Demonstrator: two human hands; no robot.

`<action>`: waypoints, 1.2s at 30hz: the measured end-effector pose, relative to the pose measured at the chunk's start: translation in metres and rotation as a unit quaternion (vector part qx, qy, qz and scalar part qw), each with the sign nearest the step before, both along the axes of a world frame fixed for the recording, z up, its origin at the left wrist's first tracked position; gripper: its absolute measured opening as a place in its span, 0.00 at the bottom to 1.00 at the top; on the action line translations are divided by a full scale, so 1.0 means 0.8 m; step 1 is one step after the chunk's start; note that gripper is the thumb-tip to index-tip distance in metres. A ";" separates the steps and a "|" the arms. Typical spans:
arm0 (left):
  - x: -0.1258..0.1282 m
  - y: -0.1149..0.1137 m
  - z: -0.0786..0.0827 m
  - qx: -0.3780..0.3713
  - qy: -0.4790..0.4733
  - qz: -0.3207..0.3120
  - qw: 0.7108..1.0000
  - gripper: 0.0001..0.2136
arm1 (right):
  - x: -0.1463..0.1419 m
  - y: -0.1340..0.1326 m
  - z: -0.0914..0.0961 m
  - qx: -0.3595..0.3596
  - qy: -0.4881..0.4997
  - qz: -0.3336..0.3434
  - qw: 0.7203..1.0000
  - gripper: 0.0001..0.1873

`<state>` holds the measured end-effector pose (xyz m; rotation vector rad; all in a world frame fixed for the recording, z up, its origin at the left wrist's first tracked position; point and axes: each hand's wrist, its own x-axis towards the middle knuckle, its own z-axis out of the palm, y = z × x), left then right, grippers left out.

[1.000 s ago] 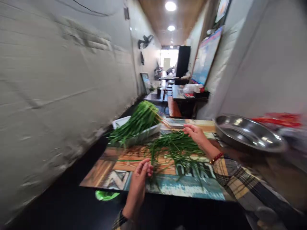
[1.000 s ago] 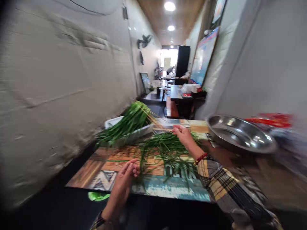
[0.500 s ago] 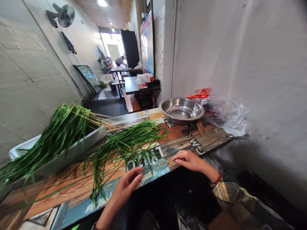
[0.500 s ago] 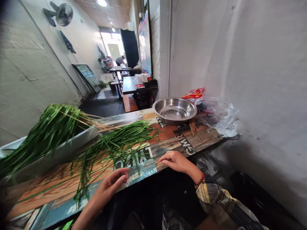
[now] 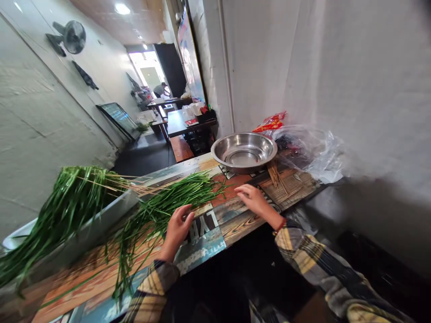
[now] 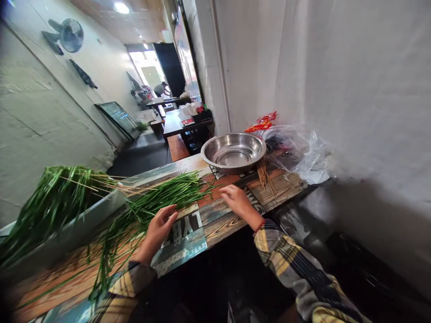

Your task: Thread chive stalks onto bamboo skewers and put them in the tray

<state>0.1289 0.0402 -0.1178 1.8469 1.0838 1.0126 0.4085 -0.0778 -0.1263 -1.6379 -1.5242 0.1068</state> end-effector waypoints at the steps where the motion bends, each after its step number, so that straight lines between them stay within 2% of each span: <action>1: 0.000 -0.008 0.000 -0.002 -0.005 0.019 1.000 0.18 | 0.020 -0.013 -0.001 -0.001 0.002 -0.031 1.000 0.12; 4: 0.004 -0.047 -0.002 0.003 -0.012 0.059 0.998 0.15 | 0.074 -0.057 -0.007 -0.008 -0.005 -0.121 0.993 0.13; 7: 0.014 -0.088 -0.012 0.043 -0.005 0.016 0.999 0.09 | 0.109 -0.087 -0.014 -0.033 -0.033 -0.194 0.980 0.13; 9: 0.021 -0.105 -0.022 0.055 0.011 -0.015 0.998 0.08 | 0.119 -0.095 -0.018 -0.105 -0.125 -0.267 0.950 0.13; 11: 0.024 -0.113 -0.031 0.055 0.018 -0.030 0.998 0.08 | 0.121 -0.097 -0.022 -0.165 -0.199 -0.297 0.919 0.15; 14: 0.023 -0.115 -0.038 0.053 0.013 -0.034 0.998 0.08 | 0.116 -0.097 -0.029 -0.215 -0.253 -0.307 0.892 0.15; 19: 0.018 -0.117 -0.039 0.064 0.012 -0.049 0.997 0.08 | 0.115 -0.100 -0.045 -0.254 -0.253 -0.338 0.870 0.16; 24: 0.016 -0.119 -0.042 0.096 0.061 -0.060 0.992 0.10 | 0.115 -0.096 -0.043 -0.267 -0.230 -0.329 0.876 0.20; 30: 0.013 -0.124 -0.044 0.101 0.059 -0.063 0.991 0.09 | 0.108 -0.090 -0.035 -0.318 -0.237 -0.321 0.860 0.20; 33: 0.011 -0.126 -0.046 0.107 0.053 -0.061 0.991 0.08 | 0.112 -0.098 -0.037 -0.336 -0.235 -0.303 0.860 0.21; 36: 0.009 -0.127 -0.047 0.110 0.044 -0.059 0.991 0.08 | 0.115 -0.118 -0.045 -0.340 -0.215 -0.280 0.872 0.18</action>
